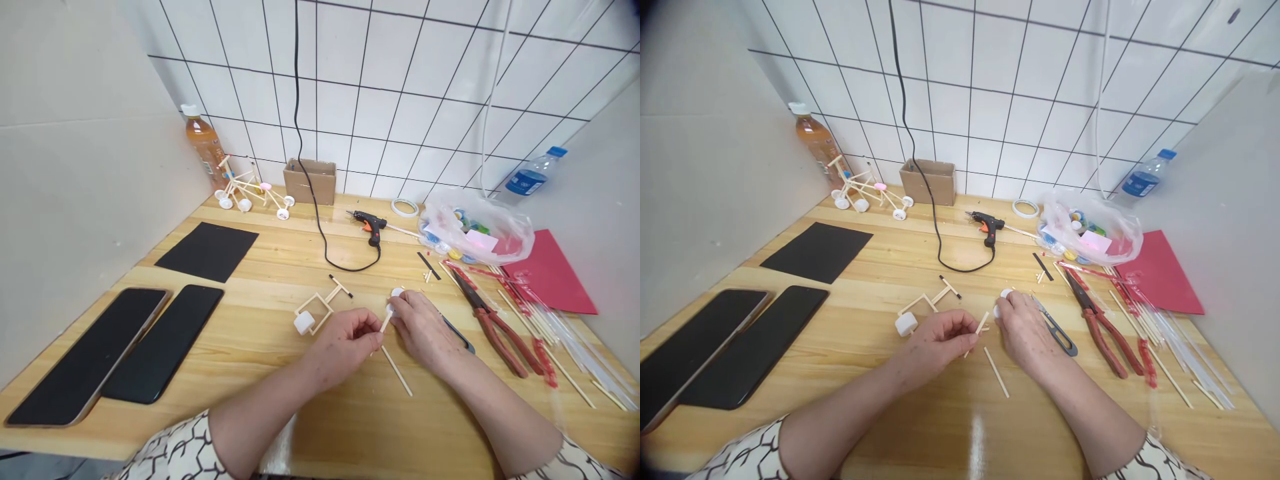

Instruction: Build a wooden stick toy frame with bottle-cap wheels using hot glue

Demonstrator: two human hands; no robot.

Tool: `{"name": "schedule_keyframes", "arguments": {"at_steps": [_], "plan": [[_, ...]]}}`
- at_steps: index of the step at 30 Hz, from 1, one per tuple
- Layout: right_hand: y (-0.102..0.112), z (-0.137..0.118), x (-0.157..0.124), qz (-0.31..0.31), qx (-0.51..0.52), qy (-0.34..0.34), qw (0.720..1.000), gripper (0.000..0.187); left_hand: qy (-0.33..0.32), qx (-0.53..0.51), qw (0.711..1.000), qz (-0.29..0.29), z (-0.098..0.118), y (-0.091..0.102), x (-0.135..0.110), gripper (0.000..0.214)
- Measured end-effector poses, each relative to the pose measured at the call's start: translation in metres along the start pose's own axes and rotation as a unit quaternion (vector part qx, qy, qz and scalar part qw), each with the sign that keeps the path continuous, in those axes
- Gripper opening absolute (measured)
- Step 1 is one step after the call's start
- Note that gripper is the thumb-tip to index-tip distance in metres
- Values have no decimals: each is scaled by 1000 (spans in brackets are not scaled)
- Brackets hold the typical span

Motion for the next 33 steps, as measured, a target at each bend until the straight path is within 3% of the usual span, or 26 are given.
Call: {"name": "schedule_keyframes", "arguments": {"at_steps": [6,9,10,12,15,17,19,24,27,30,33], "plan": [[6,7,-5,60,72,-17,995,20,-20,18,1000,10,2,0,-2,9],[12,9,-11,55,247,-63,965,24,-34,41,998,14,4,-1,-3,10],[13,9,-13,40,343,-90,934,25,-39,57,998,16,4,-1,-3,11],[15,8,-16,6,528,-146,837,28,-55,95,994,21,5,-1,-4,13],[13,4,-16,-32,677,-185,712,30,-91,155,983,29,4,-1,-5,14],[11,1,-15,-53,719,-195,665,29,-113,183,976,33,2,-1,-5,14],[8,-1,-15,-66,734,-201,645,28,-125,207,970,37,1,-1,-5,14],[5,-3,-16,-82,741,-203,635,29,-131,240,961,31,1,0,-6,15],[3,-2,-17,-85,729,-193,651,29,-131,233,963,29,1,-1,-6,15],[1,0,-18,-55,679,-170,712,28,-117,193,973,45,2,-1,-6,14],[2,-1,-20,-2,579,-119,807,25,-114,88,988,59,6,-1,-6,12]]}}
Point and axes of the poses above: each hand's wrist, its own x-axis towards the middle knuckle, its own y-axis out of the back of the hand, z = x × y, the point moved 1 cm from there along x, towards the middle knuckle, and after that the axes turned 9 degrees about -x, right-handed, at the moved point
